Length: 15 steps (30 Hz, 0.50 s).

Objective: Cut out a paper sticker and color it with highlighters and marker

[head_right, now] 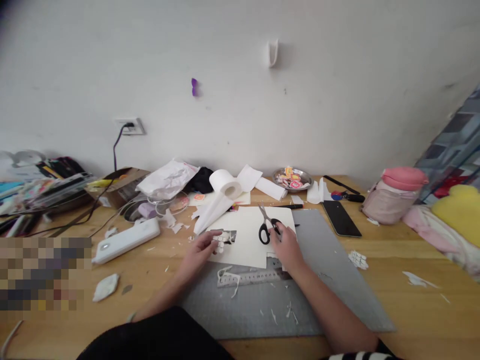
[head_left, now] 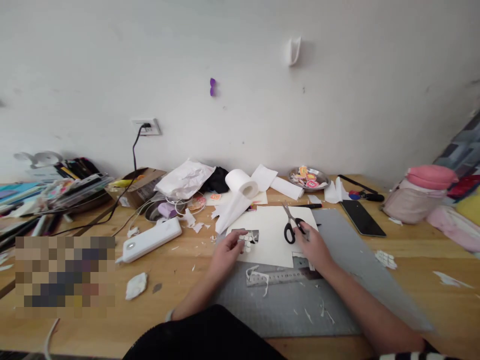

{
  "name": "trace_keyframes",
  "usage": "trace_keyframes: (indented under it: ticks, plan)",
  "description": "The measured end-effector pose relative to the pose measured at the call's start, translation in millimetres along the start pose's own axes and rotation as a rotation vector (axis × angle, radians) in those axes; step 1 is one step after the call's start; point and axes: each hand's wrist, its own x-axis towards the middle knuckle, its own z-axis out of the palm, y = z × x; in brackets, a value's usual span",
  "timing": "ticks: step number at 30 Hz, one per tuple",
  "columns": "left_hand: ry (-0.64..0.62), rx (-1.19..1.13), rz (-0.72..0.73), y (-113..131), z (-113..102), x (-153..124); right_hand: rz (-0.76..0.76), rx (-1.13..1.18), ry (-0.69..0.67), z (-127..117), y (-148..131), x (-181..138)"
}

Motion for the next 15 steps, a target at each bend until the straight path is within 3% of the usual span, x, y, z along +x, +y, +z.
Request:
trace_keyframes:
  ticks: [6, 15]
  plan:
    - [-0.054, -0.046, -0.058, 8, 12, -33, 0.107, 0.287, -0.062, -2, -19, -9]
    - [-0.073, -0.067, -0.130, 30, 43, -48, 0.153, 0.620, -0.380, 6, -60, -44]
